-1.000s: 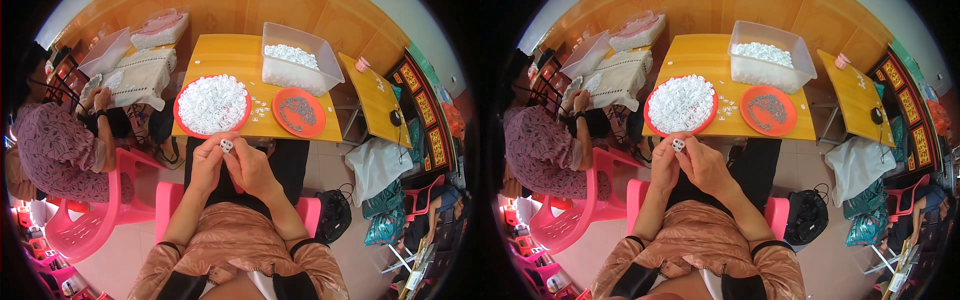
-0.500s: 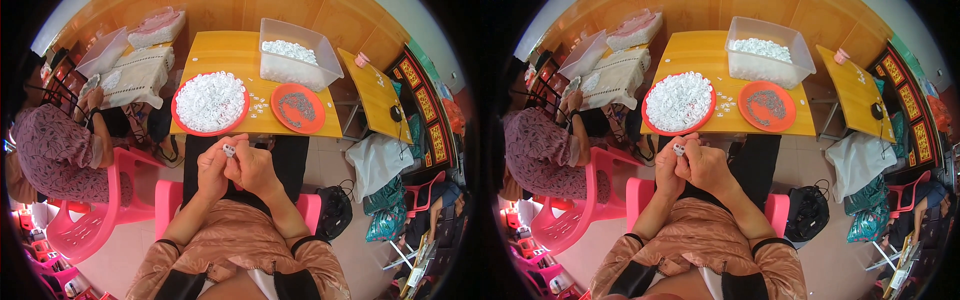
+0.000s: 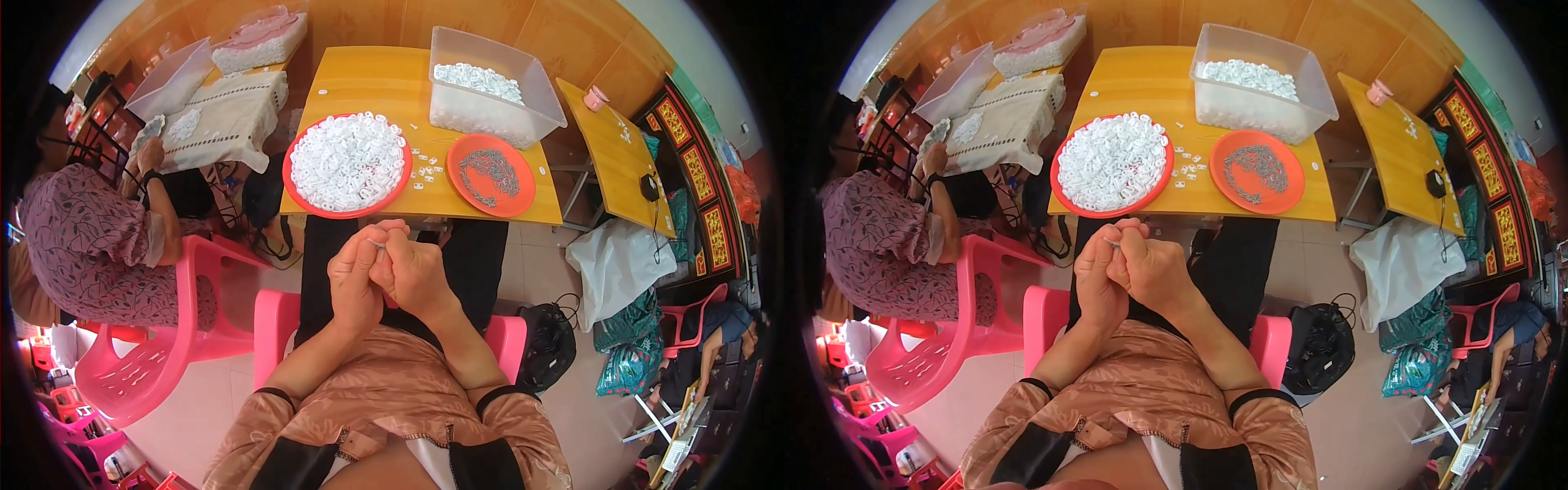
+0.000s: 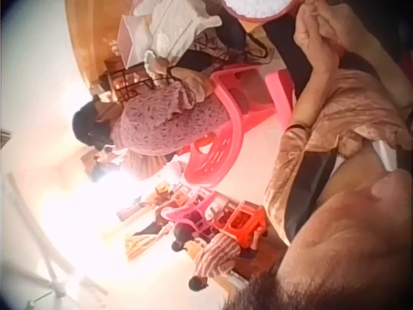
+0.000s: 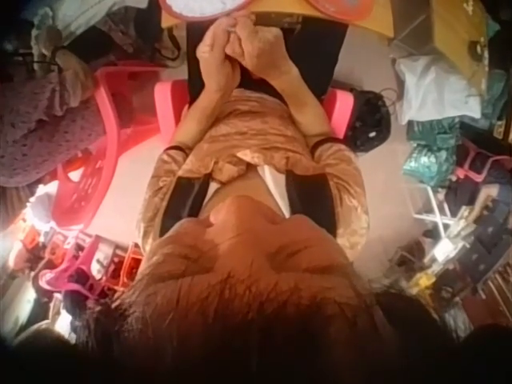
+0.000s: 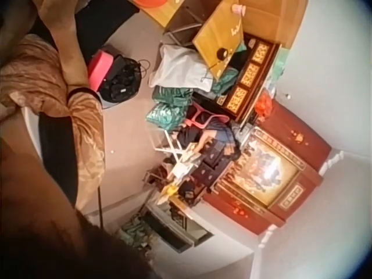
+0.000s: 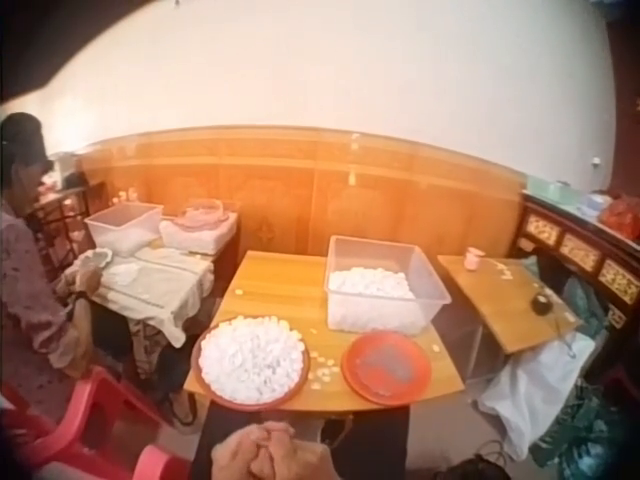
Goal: Manual assembly of small plastic components by inserting pins into circular bases.
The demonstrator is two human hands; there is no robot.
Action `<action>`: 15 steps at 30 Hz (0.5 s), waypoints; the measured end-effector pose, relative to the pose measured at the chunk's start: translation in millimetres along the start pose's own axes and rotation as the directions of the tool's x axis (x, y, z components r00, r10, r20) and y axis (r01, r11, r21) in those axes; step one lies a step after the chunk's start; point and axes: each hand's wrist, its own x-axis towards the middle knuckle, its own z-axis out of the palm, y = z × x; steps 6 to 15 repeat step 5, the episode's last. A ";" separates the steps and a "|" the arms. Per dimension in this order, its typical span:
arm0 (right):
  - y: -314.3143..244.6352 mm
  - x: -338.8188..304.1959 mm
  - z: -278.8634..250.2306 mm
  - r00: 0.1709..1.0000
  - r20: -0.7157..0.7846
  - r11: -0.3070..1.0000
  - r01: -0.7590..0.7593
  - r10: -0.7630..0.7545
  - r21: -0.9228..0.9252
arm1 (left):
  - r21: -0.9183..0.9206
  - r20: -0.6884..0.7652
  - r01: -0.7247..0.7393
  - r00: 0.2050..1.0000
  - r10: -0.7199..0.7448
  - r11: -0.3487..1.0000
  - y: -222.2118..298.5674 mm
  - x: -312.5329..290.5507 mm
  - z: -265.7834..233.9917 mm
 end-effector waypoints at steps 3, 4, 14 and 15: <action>1.9 1.1 -0.6 1.000 0.009 0.999 -0.003 0.003 0.041 | -0.016 0.014 -0.019 1.000 0.019 1.000 0.8 0.8 1.1; 2.3 2.3 -0.6 1.000 0.016 0.997 -0.021 0.020 0.073 | 0.023 -0.021 -0.001 1.000 0.002 1.000 3.3 1.7 1.5; 2.7 2.4 -0.8 1.000 0.015 0.997 -0.021 0.020 0.071 | 0.060 -0.056 0.020 0.998 -0.017 0.998 6.4 3.3 1.5; 2.7 2.4 -0.8 1.000 0.015 0.997 -0.021 0.020 0.071 | 0.060 -0.056 0.020 0.998 -0.017 0.998 6.4 3.3 1.5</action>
